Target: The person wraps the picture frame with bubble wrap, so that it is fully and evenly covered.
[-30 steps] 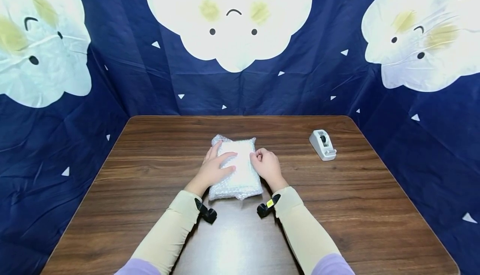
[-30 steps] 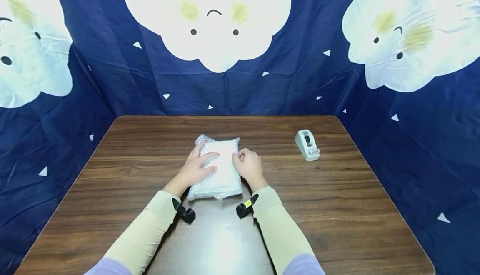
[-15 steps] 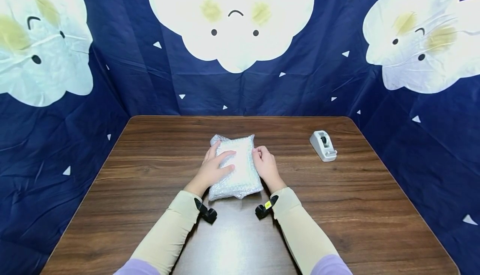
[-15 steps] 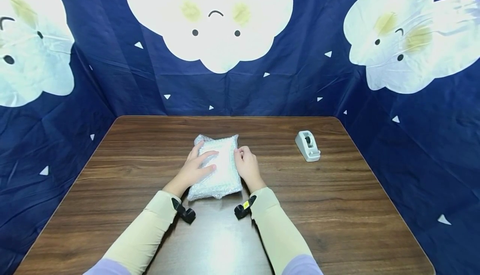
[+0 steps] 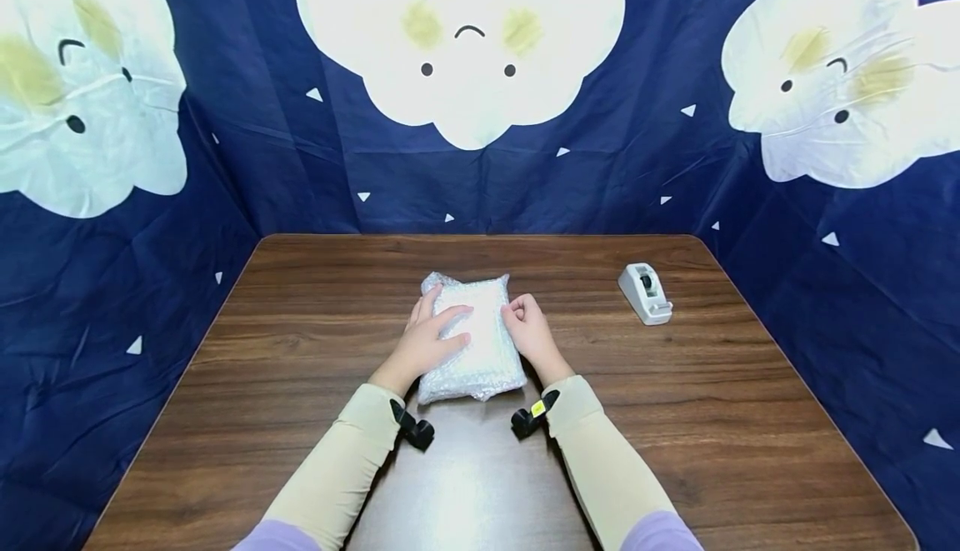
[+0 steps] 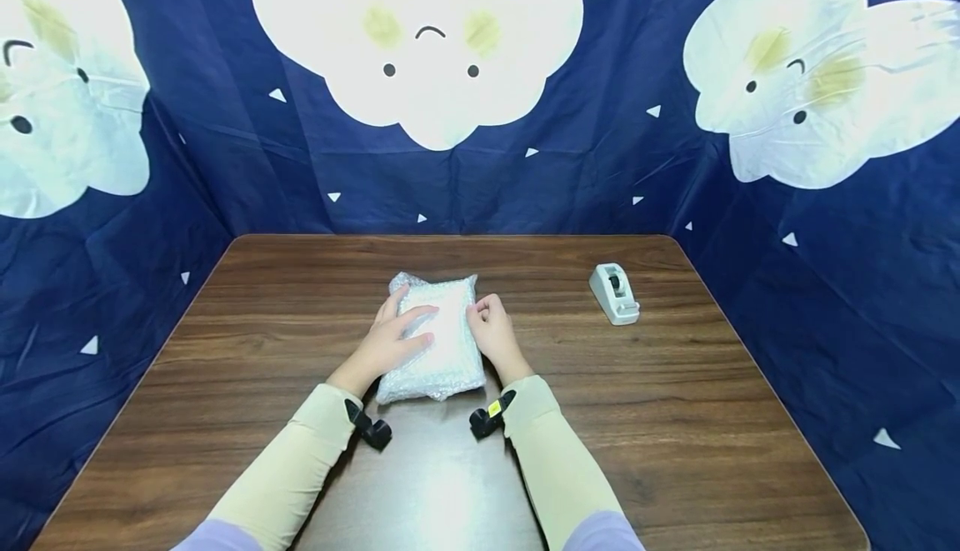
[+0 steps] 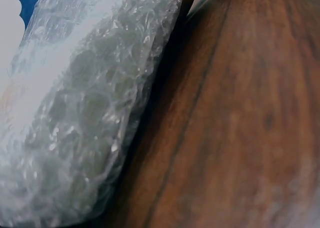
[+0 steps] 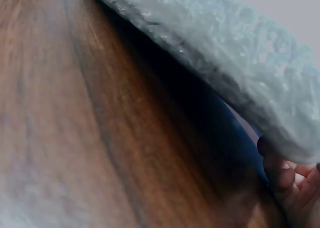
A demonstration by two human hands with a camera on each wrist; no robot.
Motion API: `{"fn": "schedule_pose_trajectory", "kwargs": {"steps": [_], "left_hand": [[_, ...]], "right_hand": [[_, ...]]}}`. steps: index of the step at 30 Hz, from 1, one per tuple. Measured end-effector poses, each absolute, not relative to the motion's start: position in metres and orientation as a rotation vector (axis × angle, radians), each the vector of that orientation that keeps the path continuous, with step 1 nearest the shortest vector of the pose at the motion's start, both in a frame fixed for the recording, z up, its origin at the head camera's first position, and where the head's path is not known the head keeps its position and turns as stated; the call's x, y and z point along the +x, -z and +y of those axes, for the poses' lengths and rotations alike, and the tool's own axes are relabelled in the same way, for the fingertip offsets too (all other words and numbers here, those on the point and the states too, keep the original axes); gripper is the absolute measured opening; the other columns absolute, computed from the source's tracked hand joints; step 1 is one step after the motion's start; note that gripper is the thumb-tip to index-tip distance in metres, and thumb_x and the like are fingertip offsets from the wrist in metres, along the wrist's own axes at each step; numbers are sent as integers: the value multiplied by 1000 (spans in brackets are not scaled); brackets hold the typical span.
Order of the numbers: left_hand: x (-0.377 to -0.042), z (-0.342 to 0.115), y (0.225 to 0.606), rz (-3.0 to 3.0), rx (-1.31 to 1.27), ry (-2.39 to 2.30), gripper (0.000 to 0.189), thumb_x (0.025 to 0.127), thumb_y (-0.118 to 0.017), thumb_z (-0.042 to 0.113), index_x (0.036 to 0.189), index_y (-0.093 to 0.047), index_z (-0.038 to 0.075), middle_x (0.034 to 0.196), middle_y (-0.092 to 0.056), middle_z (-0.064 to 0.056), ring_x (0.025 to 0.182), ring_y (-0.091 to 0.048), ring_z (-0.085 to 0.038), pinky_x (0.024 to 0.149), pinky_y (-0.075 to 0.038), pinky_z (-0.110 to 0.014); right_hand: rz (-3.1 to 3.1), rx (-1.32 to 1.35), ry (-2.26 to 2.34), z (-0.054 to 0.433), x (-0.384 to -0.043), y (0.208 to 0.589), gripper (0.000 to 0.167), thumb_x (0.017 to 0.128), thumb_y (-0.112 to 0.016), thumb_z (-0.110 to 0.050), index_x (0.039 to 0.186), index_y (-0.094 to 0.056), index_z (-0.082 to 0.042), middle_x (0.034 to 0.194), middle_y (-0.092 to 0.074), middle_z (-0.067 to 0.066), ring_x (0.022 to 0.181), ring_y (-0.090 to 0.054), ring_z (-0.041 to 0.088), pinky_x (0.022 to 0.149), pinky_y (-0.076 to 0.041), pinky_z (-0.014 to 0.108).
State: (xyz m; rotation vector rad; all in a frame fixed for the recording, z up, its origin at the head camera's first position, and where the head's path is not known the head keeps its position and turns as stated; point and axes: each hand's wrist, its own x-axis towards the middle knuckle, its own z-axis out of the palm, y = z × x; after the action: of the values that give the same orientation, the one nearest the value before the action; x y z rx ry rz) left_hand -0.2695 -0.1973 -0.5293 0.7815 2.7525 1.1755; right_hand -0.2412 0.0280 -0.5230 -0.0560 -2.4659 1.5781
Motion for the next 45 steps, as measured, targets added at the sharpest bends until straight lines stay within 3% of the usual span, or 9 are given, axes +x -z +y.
{"fn": "schedule_pose_trajectory", "kwargs": {"steps": [9,17,24,31,39,45], "left_hand": [[-266,-196,537,2742,783,-1205,48,92,-67,49,139,-61,38,170,-4,-5,153,-3,-42,113,-17,-74],[-265,-194,541,2730,785,-1236,46,92,-67,49,137,-62,39,170,-5,-3,153,-3,-40,113,-16,-74],[-268,-196,541,2717,793,-1386,34,95,-68,32,130,-69,31,169,-14,-3,153,-8,-41,115,-13,-70],[-270,-199,538,2684,829,-1461,35,92,-70,17,126,-71,24,168,-19,-4,152,-12,-40,116,-13,-69],[-272,-202,532,2613,846,-1533,50,92,-67,10,140,-60,20,168,-20,-4,152,-15,-39,116,-14,-69],[-276,-209,537,2612,809,-1571,51,98,-59,17,148,-50,18,168,-16,-10,149,-25,-40,114,-27,-64]], "right_hand": [[-2501,-68,-1441,32,-237,533,19,100,-57,-26,99,-55,-7,62,-49,-4,57,-46,13,57,-39,28],[-2554,-24,-1292,37,-233,530,18,99,-58,-25,95,-56,-7,56,-42,-6,51,-41,12,53,-37,29],[-2672,0,-1001,40,-237,525,21,100,-56,-31,95,-61,-12,56,-44,-5,53,-45,14,53,-39,32],[-2766,-26,-780,42,-237,522,25,99,-53,-38,94,-65,-17,57,-49,-6,51,-47,15,50,-39,32],[-2737,-83,-761,44,-237,522,26,97,-55,-41,95,-67,-18,61,-52,-7,53,-50,15,50,-39,33],[-2669,-74,-803,54,-233,525,28,98,-58,-45,87,-67,-21,61,-52,-8,55,-50,15,52,-39,33]]}}
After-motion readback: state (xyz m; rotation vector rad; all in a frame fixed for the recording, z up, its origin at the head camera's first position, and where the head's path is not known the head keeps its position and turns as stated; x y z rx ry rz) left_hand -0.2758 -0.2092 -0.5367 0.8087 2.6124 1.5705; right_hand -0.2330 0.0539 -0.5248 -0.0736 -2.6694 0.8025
